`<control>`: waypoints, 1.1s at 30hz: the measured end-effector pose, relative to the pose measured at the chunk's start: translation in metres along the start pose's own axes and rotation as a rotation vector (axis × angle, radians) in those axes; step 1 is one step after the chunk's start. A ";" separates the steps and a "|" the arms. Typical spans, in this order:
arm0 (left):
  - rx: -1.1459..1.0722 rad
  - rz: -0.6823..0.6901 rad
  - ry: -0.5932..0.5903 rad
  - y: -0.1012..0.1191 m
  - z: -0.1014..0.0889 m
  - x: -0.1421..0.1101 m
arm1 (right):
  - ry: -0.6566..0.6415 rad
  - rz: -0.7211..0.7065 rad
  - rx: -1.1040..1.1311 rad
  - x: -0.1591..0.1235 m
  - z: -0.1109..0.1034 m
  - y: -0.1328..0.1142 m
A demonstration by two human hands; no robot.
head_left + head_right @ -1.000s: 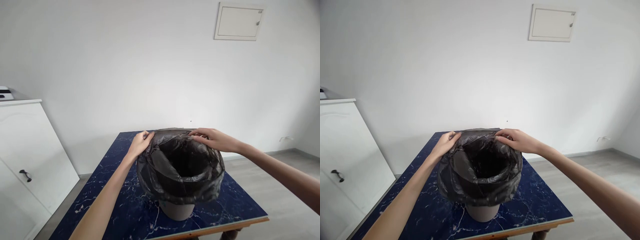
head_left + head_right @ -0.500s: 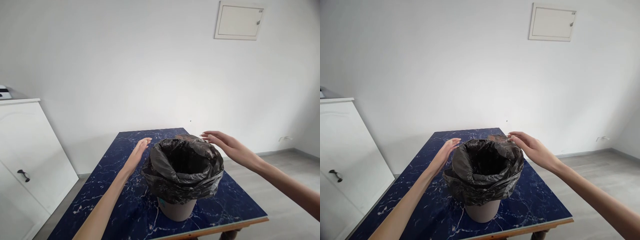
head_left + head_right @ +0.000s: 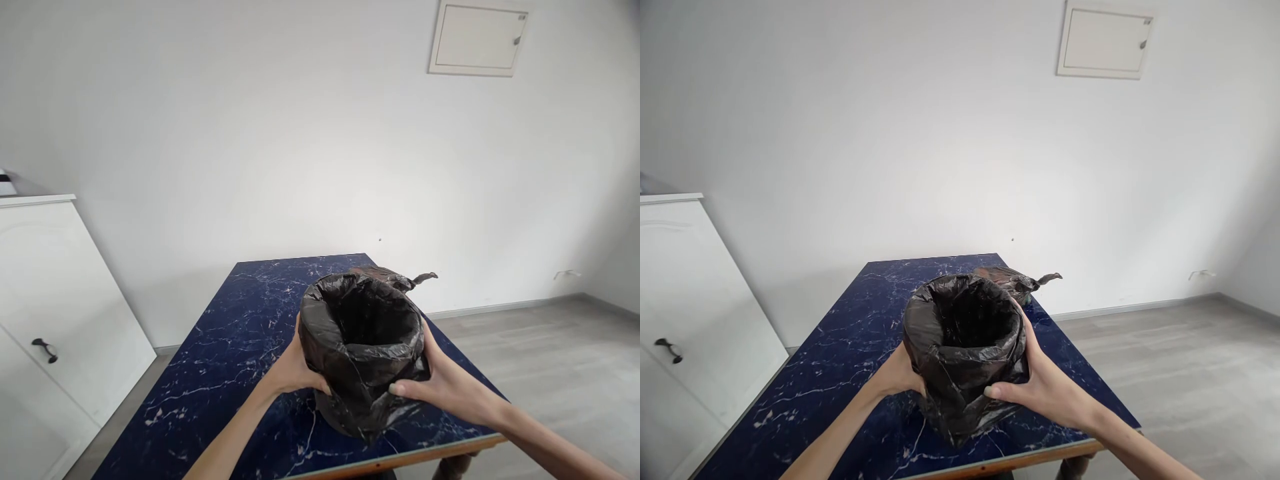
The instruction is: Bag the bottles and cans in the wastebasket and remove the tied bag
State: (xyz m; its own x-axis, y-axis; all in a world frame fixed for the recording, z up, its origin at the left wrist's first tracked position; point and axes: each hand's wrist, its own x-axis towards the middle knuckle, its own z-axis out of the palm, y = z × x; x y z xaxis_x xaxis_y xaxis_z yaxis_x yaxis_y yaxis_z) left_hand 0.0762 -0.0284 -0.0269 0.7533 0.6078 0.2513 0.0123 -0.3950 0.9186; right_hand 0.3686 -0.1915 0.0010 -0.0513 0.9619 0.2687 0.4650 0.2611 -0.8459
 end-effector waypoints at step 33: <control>0.584 -0.172 0.460 -0.104 -0.103 -0.034 | 0.575 -0.388 -0.327 0.031 0.078 0.013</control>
State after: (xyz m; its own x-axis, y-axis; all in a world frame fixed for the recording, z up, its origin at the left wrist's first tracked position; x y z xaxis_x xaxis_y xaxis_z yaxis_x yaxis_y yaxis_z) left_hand -0.0180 0.0631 -0.0996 0.3613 0.8690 0.3381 0.5472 -0.4912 0.6777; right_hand 0.3041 -0.1525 -0.0374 0.1616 0.5890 0.7918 0.7496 0.4485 -0.4867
